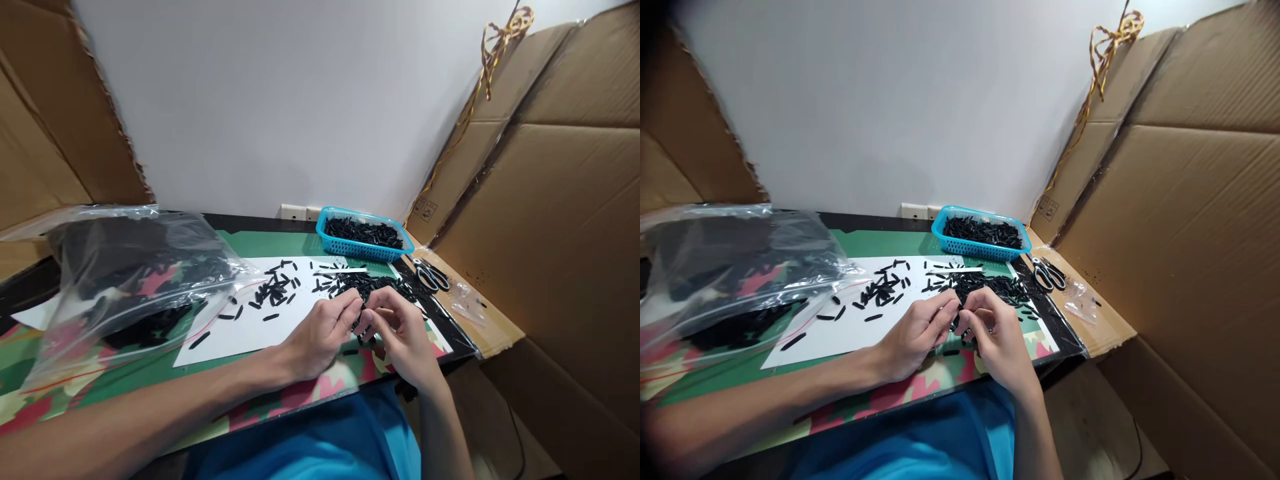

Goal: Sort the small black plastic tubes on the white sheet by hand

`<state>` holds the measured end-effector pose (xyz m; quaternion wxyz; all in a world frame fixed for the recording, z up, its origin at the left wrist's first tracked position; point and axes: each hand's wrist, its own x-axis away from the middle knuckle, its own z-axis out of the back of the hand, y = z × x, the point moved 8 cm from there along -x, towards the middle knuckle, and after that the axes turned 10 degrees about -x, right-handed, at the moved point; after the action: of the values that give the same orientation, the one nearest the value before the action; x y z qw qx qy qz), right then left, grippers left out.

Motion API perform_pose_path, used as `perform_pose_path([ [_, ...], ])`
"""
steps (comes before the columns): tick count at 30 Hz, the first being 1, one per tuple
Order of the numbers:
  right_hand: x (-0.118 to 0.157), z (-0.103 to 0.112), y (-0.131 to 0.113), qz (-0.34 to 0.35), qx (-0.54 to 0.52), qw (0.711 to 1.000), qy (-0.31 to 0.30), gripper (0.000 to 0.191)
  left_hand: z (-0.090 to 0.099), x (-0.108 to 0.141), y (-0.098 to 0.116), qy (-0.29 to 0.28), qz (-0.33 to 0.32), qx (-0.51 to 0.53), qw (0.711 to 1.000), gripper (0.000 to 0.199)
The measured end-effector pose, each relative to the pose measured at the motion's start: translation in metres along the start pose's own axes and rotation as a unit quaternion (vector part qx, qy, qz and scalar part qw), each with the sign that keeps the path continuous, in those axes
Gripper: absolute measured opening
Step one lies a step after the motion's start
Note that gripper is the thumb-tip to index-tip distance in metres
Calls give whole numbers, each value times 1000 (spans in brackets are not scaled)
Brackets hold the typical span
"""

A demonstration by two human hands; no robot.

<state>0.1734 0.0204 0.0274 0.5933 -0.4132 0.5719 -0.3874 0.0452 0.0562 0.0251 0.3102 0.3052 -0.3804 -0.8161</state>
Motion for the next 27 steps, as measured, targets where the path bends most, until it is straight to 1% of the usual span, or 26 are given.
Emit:
perform_pose_path([
  [3,-2,-3,5,0,-35,999,18,18,1,-2,-4,16,12,56,998,46],
  [5,-2,-2,6,11,-29,999,32,16,0,-3,-8,19,22,94,995,47],
  [7,-3,-1,4,29,13,999,38,16,-3,-3,-10,16,32,139,990,48],
  [9,-7,1,-4,51,81,995,33,16,-5,-3,-13,16,43,192,980,48],
  [11,-17,2,-21,94,157,983,24,14,-6,-3,-17,27,62,251,966,47],
  [13,-36,0,-47,166,223,960,23,10,-6,-3,-23,37,88,301,949,45],
  [14,-48,0,-62,210,250,945,34,8,-6,-2,-26,40,99,319,942,44],
  [15,-62,1,-77,251,262,931,48,8,-7,-3,-28,42,107,330,937,42],
  [16,-77,4,-89,289,261,918,78,9,-7,-3,-30,42,114,337,934,41],
  [17,-91,8,-99,322,265,902,113,10,-8,-3,-31,40,119,343,931,40],
  [18,-106,12,-105,340,272,890,138,11,-8,-3,-32,39,124,346,929,39],
  [19,-121,13,-104,337,283,887,140,13,-9,-4,-33,37,127,347,929,39],
  [20,-136,11,-98,313,312,889,118,14,-9,-4,-33,35,131,347,928,40],
  [21,-147,5,-89,281,351,890,79,14,-10,-4,-33,35,132,347,928,42],
  [22,-151,3,-82,269,366,889,62,15,-10,-5,-33,36,132,349,927,43],
  [23,-149,1,-77,261,374,888,54,16,-10,-5,-33,37,132,351,926,44],
  [25,-132,-4,-70,254,361,896,54,18,-11,-5,-34,32,137,360,922,45],
  [27,-107,-8,-66,232,293,926,48,19,-12,-5,-32,15,139,365,920,46],
])
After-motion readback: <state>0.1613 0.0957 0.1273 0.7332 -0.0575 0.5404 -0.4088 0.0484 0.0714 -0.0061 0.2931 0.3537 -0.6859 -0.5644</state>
